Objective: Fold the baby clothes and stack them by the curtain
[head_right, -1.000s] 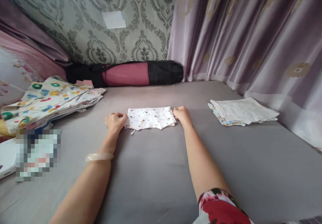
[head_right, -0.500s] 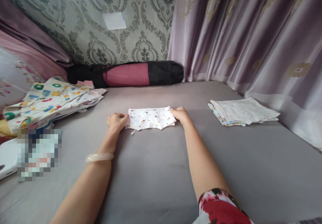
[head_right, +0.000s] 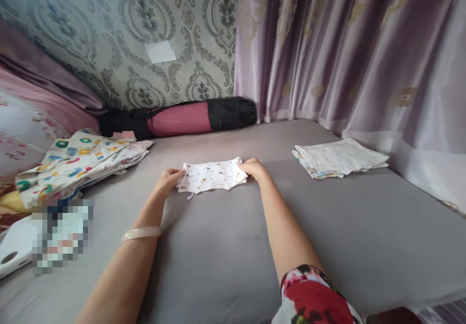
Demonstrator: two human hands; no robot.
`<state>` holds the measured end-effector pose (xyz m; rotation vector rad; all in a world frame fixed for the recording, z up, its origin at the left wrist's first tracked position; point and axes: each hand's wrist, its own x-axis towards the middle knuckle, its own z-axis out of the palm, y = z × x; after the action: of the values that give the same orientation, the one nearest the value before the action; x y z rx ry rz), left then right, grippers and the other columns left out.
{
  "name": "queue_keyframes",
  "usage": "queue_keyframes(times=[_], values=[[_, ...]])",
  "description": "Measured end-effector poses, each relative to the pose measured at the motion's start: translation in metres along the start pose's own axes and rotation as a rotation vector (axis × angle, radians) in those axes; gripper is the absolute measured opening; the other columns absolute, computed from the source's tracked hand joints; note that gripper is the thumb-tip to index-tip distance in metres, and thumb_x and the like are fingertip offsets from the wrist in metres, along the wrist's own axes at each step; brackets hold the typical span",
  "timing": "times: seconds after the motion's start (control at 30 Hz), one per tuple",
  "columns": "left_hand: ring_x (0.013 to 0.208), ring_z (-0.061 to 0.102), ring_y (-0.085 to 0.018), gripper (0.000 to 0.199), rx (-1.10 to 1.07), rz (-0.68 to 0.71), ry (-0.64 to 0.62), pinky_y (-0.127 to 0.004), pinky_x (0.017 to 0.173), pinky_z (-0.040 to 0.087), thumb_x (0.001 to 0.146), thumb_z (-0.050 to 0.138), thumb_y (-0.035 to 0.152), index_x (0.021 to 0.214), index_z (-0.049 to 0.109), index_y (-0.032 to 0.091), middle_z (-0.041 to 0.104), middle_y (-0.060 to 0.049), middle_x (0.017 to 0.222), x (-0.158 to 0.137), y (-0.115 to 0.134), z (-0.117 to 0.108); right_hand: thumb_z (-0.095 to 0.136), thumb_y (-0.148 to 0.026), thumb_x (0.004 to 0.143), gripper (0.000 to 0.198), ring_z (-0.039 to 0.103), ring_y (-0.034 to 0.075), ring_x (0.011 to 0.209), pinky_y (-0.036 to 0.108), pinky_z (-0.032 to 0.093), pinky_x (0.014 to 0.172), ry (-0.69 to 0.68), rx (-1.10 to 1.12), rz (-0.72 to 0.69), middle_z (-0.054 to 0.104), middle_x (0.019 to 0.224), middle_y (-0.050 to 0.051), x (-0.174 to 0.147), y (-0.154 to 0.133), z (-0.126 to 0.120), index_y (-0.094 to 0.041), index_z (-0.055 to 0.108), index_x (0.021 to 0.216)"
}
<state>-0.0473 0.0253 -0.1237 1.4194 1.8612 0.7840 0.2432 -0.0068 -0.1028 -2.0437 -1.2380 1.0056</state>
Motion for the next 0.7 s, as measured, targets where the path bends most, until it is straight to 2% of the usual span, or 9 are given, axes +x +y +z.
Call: queue_keyframes(times=[0.17, 0.4, 0.57, 0.7], values=[[0.055, 0.049, -0.015, 0.030, -0.119, -0.064, -0.078, -0.026, 0.054, 0.033, 0.057, 0.073, 0.043, 0.064, 0.066, 0.015, 0.055, -0.001, 0.051, 0.001, 0.011, -0.010, 0.063, -0.020, 0.080, 0.029, 0.032, 0.005, 0.037, 0.019, 0.026, 0.043, 0.015, 0.006, -0.017, 0.038, 0.037, -0.008, -0.005, -0.002, 0.001, -0.016, 0.055, 0.052], [0.055, 0.042, -0.012, 0.023, -0.132, -0.042, -0.038, -0.026, 0.053, 0.028, 0.055, 0.074, 0.038, 0.060, 0.064, 0.018, 0.056, 0.000, 0.058, -0.002, 0.043, -0.012, 0.064, -0.015, 0.073, 0.010, 0.034, 0.005, 0.038, 0.018, 0.027, 0.042, 0.055, 0.009, -0.062, 0.041, 0.040, -0.008, -0.007, 0.000, -0.009, -0.011, 0.067, 0.063], [0.055, 0.042, -0.012, 0.021, -0.149, 0.019, -0.097, -0.026, 0.053, 0.026, 0.056, 0.071, 0.036, 0.056, 0.061, 0.018, 0.052, 0.001, 0.054, -0.010, 0.075, 0.001, 0.064, -0.018, 0.074, 0.010, 0.035, 0.004, 0.038, 0.018, 0.026, 0.041, 0.129, -0.001, -0.060, 0.047, 0.043, -0.007, -0.008, 0.009, -0.040, -0.011, 0.071, 0.073], [0.056, 0.042, -0.012, 0.022, -0.197, 0.084, -0.196, -0.026, 0.053, 0.026, 0.053, 0.072, 0.037, 0.054, 0.061, 0.018, 0.049, 0.001, 0.052, -0.021, 0.097, 0.026, 0.067, -0.019, 0.070, 0.008, 0.036, 0.004, 0.038, 0.017, 0.025, 0.041, 0.208, -0.034, -0.030, 0.044, 0.040, -0.007, -0.009, 0.025, -0.078, -0.012, 0.071, 0.070]])
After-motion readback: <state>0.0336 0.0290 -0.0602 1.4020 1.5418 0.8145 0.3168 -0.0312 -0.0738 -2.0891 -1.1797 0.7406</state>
